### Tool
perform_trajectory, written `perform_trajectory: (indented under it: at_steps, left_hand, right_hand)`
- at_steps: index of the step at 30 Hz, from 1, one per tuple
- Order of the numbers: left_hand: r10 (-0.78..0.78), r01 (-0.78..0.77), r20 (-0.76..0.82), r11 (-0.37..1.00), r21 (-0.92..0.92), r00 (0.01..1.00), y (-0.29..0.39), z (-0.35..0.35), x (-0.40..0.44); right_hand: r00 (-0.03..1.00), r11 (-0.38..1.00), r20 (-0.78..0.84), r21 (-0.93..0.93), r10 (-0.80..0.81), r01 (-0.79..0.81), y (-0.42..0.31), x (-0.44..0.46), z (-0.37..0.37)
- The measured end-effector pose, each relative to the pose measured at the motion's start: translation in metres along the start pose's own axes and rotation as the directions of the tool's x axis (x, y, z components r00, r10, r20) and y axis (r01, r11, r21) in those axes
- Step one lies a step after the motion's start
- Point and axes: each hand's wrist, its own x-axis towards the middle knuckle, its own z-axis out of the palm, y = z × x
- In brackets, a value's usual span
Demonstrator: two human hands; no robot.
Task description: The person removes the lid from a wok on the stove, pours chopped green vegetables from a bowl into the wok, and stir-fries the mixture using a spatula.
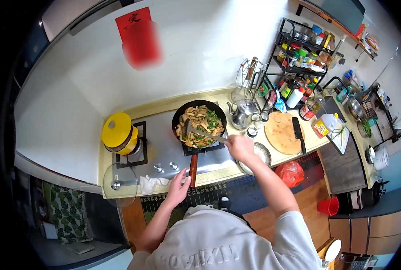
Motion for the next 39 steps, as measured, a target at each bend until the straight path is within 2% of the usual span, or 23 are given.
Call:
perform_trajectory:
  at_steps: [1,4,5,7,10,11,14,16,21,25,28,33,35,39]
  left_hand:
    - [0.000,0.000,-0.007,1.000,0.010,1.000,-0.014,-0.002,-0.004]
    - [-0.067,0.067,0.003,0.998,0.022,0.998,-0.029,-0.019,-0.016]
    - [-0.094,0.093,0.026,0.995,0.039,0.995,-0.021,-0.026,-0.018]
    - [-0.092,0.092,0.023,0.996,-0.012,0.996,-0.021,-0.024,-0.020]
    - [-0.058,0.059,0.026,0.998,-0.029,0.998,-0.010,-0.023,-0.016]
    - [-0.046,0.047,0.035,0.999,-0.024,0.998,-0.007,-0.021,-0.017]
    - [-0.026,0.028,0.046,0.999,-0.045,0.999,-0.004,-0.016,-0.011]
    - [-0.014,0.016,0.073,1.000,-0.026,0.997,0.002,-0.014,-0.009]
    - [0.025,-0.028,0.121,0.999,0.021,0.992,0.008,-0.015,-0.007]
    - [0.013,-0.013,0.120,1.000,0.000,0.993,0.002,-0.022,-0.006]
    - [-0.020,0.025,0.147,0.999,-0.028,0.989,-0.010,-0.025,-0.007]
    - [0.033,-0.033,0.157,0.999,-0.003,0.987,-0.013,-0.030,-0.003]
    - [0.007,-0.010,0.200,1.000,0.012,0.980,-0.012,-0.033,-0.002]
    - [0.018,-0.014,0.234,1.000,-0.019,0.972,-0.014,-0.030,-0.001]
  right_hand:
    - [1.000,0.999,-0.012,0.038,0.027,-0.026,0.010,-0.007,0.005]
    - [0.981,0.937,-0.093,0.323,0.170,-0.132,0.035,-0.041,0.017]
    - [0.975,0.846,-0.023,0.503,0.221,-0.180,0.045,-0.047,0.030]
    - [0.952,0.556,0.134,0.786,0.274,-0.271,0.063,-0.050,0.060]
    - [0.939,0.515,0.100,0.815,0.328,-0.266,0.061,-0.046,0.088]
    - [0.925,0.572,0.062,0.770,0.374,-0.283,0.056,-0.044,0.097]
    - [0.927,0.595,-0.004,0.768,0.374,-0.237,0.051,-0.033,0.134]
    - [0.919,0.612,0.070,0.726,0.388,-0.314,0.030,-0.025,0.125]
    - [0.891,0.684,-0.006,0.643,0.453,-0.343,0.001,-0.001,0.144]
    - [0.886,0.693,-0.039,0.640,0.462,-0.333,-0.014,-0.026,0.136]
    - [0.871,0.586,0.020,0.732,0.491,-0.348,-0.014,-0.036,0.151]
    - [0.863,0.559,0.035,0.749,0.503,-0.356,-0.007,-0.031,0.183]
    - [0.860,0.552,0.045,0.749,0.509,-0.366,-0.005,-0.031,0.189]
    - [0.902,0.536,0.134,0.765,0.409,-0.357,-0.001,-0.031,0.182]
